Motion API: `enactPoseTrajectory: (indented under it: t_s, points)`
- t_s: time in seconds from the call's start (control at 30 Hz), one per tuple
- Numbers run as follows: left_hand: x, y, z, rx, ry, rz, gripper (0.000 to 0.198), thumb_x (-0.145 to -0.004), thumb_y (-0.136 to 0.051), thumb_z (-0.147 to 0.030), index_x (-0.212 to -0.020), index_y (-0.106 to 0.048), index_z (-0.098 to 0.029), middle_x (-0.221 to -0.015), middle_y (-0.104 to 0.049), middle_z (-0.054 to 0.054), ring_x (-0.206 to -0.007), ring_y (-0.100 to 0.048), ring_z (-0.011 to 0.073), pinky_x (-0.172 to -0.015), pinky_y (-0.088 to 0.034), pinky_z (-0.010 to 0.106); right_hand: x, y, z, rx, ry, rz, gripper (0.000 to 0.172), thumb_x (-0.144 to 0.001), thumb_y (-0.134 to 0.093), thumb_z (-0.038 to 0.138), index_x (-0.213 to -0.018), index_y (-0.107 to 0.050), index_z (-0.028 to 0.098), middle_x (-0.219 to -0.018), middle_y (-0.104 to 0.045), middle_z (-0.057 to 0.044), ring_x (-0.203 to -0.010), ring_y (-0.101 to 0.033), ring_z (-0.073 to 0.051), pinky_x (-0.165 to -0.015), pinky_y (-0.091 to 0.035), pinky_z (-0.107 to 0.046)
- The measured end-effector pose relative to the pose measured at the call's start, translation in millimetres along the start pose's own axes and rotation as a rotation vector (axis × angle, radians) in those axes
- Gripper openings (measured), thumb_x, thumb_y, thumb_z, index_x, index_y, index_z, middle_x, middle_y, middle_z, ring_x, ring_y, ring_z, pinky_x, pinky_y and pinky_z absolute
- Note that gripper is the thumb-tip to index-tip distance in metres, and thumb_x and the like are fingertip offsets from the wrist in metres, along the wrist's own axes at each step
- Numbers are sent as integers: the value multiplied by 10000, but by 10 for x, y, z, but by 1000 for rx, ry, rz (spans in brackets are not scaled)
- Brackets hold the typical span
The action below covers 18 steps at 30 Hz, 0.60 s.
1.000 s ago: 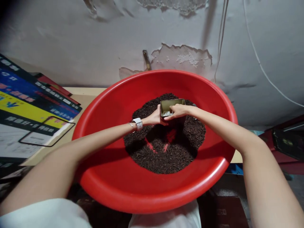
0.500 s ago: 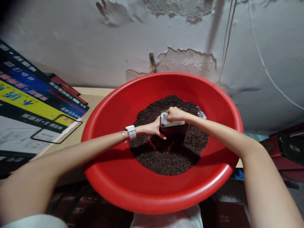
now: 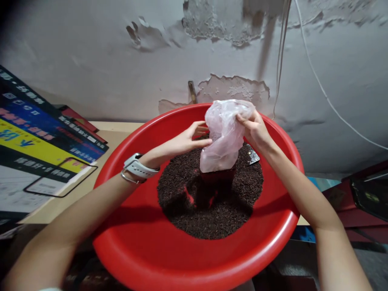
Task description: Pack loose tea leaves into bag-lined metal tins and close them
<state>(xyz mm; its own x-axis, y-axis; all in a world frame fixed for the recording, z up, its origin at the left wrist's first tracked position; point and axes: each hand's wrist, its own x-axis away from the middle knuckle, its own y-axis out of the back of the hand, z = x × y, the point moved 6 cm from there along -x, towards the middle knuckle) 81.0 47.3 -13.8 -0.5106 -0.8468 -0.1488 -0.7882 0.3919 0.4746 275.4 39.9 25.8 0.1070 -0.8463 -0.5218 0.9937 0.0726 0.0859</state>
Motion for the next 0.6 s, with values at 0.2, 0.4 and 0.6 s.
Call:
enactPoseTrajectory:
  t_s: [0.2,0.4,0.6]
  points:
    - [-37,-109,27,206,2,110,632,-715,-751,-469,-1244,-574,-172,-1301,-631,135,-1229,-579,305,-1032,-474,453,-91,52,406,-184,146,-120,388,-625,-728,303,-974,-559,289,-1038,-655,13,-1031,-614,-184,-1030,-470,-359]
    - [-278,617,-403,-10,-240,-385,244,-770,-711,-376,-892,-634,-179,-972,-687,53,-1045,-620,244,-931,-484,403,-419,53,1069,-187,315,-28,194,-755,-607,437,-698,-553,259,-702,-527,-9,-741,-595,-185,-848,-531,-357]
    - [-172,1110,-420,8,-94,-836,452,-835,-689,-382,-1187,-448,-232,-1310,-529,93,-1203,-518,275,-955,-456,435,-437,-18,756,276,364,-21,256,-719,-777,392,-709,-581,227,-712,-601,-4,-673,-566,-147,-723,-507,-325]
